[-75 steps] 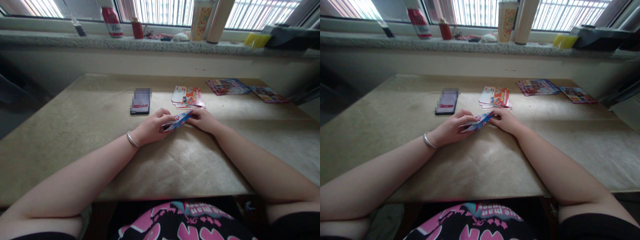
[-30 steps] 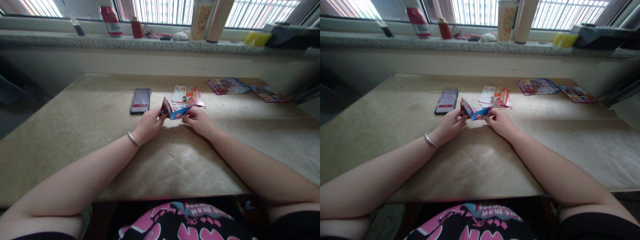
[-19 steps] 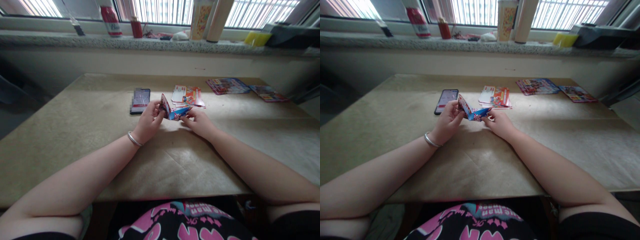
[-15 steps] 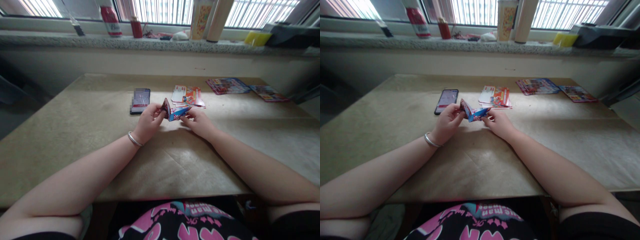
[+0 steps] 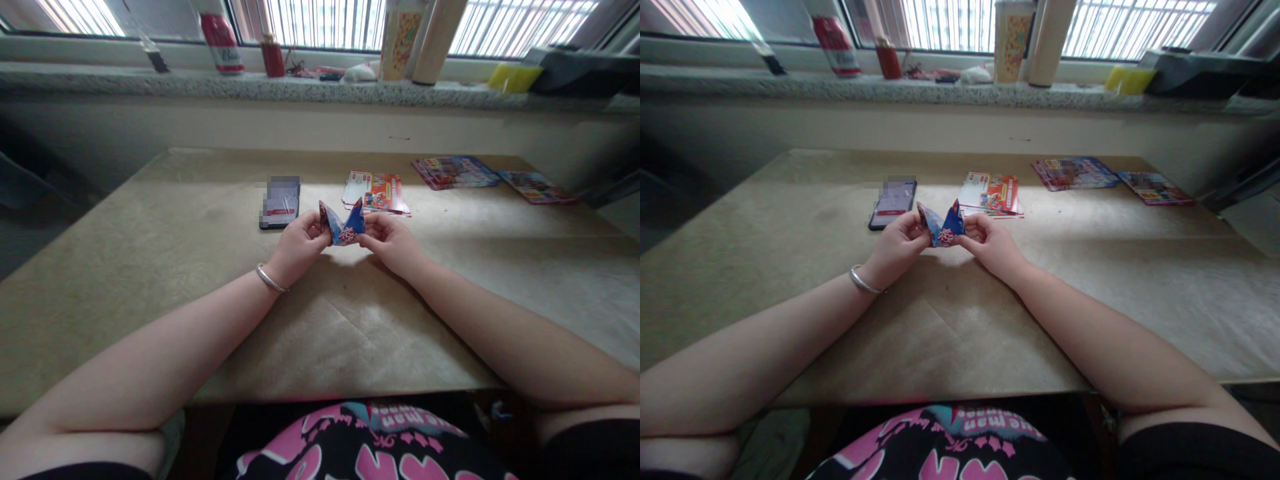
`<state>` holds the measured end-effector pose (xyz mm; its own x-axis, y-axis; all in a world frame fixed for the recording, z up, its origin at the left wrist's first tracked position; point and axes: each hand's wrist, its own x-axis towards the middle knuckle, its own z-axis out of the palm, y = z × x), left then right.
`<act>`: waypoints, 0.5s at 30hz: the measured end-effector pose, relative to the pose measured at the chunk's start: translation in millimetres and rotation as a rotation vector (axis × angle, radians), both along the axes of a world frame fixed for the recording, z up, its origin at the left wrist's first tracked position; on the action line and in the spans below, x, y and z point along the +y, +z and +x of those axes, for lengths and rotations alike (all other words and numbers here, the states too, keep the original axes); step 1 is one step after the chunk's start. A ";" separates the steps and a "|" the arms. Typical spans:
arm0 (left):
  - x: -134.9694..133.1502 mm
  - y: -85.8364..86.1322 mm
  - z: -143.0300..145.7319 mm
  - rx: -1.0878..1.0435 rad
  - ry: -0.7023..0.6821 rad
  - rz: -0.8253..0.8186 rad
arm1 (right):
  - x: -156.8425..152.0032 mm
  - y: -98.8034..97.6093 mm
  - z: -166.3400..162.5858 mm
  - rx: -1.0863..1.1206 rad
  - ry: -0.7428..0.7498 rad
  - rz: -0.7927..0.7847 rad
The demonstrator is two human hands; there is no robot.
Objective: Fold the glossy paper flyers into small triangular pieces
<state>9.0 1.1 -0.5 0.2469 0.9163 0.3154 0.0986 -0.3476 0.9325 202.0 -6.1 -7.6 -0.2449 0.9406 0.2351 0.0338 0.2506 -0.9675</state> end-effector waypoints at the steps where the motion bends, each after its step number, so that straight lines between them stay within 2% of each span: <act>1: 0.3 -0.5 0.0 -0.002 0.000 -0.005 | -0.5 0.5 -0.2 0.012 0.005 -0.003; 8: -3.1 -2.8 4.0 -0.097 -0.147 -0.118 | 1.6 -0.6 2.2 -0.048 -0.029 -0.026; 15: -4.3 -2.5 3.7 -0.075 -0.163 -0.110 | 1.4 3.8 3.6 -0.012 -0.005 -0.106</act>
<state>12.7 -3.1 -3.0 0.3748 0.8960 0.2382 -0.0214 -0.2485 0.9684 205.6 -4.7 -3.8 -0.2420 0.9613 0.1316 0.0464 0.1470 -0.9881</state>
